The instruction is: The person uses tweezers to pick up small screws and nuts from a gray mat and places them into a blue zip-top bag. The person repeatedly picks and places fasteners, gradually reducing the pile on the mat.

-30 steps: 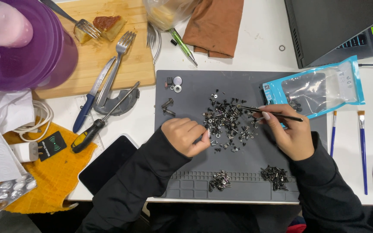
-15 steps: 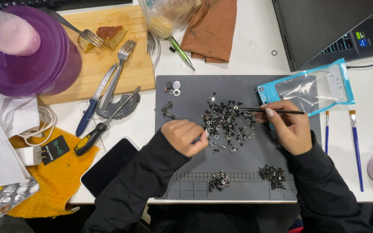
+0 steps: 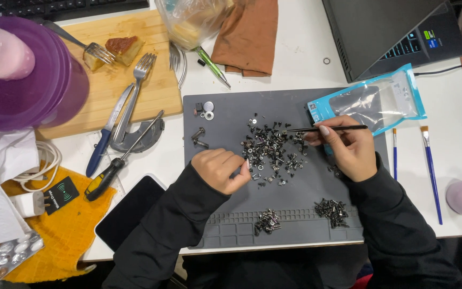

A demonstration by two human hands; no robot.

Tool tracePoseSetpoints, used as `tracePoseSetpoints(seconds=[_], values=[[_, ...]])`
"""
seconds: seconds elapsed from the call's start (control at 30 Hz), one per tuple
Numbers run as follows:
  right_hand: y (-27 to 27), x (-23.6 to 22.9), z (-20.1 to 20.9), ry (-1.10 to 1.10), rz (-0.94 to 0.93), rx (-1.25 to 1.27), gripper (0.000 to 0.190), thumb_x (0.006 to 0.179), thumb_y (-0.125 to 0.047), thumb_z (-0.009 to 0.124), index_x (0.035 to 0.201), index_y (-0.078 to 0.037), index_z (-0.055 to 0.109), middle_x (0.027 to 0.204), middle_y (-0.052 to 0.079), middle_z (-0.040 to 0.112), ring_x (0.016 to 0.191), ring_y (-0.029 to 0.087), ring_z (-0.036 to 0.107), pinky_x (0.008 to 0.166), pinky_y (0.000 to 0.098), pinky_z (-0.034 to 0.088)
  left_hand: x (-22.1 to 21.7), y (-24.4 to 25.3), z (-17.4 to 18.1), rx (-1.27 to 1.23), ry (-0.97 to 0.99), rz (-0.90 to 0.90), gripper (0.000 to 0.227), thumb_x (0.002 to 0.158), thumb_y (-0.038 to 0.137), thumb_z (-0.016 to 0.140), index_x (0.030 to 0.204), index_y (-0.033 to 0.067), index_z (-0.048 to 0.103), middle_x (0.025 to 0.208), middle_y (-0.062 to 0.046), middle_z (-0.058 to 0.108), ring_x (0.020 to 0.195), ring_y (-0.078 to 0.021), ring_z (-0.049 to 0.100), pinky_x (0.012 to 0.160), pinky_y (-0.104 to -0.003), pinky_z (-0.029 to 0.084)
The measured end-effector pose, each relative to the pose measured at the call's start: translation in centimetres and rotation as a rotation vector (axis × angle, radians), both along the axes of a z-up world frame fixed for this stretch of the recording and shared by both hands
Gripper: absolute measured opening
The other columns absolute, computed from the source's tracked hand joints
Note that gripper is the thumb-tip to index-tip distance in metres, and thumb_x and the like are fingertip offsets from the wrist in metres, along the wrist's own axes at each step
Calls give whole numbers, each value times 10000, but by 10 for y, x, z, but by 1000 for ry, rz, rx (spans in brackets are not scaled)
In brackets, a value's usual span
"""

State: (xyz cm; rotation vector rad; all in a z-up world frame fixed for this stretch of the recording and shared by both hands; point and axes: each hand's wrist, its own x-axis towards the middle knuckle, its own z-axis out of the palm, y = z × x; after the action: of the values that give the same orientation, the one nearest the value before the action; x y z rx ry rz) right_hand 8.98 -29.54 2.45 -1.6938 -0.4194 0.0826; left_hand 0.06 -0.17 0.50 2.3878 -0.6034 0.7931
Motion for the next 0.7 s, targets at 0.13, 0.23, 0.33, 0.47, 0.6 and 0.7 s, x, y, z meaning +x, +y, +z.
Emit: tracePoseSetpoints(seconds=[0.13,0.23,0.33,0.47,0.6,0.7], values=[[-13,4,11,66,-20,35,187,1089,-43,585,1127,130,643,913,299,744,797,321,773,758,443,675,1,0,3,11,-3,-15,189,893,167,676,706,143,678,480,4,529,422,-160,549,428,-220,468],[-27,3,23,107,-31,95,186,1101,-54,567,1115,119,633,911,309,739,821,324,776,766,438,679,0,0,1,31,14,-19,177,889,164,683,714,141,683,482,-2,532,428,-173,555,429,-232,475],[-49,6,38,193,-54,22,235,1053,-73,615,991,151,646,925,270,683,791,459,782,728,470,722,-2,-3,4,31,-24,31,300,865,89,709,627,133,531,534,9,442,465,-177,404,426,-300,306],[-84,6,50,300,-32,-133,183,1048,-44,595,1019,129,646,857,314,744,725,402,785,688,423,681,-2,-3,3,22,-35,29,282,857,80,706,626,131,551,530,13,453,459,-171,405,422,-292,297],[-104,11,46,446,-33,-299,220,1031,0,603,980,189,704,893,325,771,737,417,793,709,408,658,-2,-3,1,30,-30,30,261,839,76,712,630,130,565,530,9,473,464,-174,425,427,-289,320],[-103,14,49,504,-15,-466,267,1045,-87,616,990,133,757,853,277,828,741,336,799,715,373,640,-2,-2,1,38,-31,22,300,870,89,701,622,130,537,528,7,444,458,-174,397,425,-295,296]])
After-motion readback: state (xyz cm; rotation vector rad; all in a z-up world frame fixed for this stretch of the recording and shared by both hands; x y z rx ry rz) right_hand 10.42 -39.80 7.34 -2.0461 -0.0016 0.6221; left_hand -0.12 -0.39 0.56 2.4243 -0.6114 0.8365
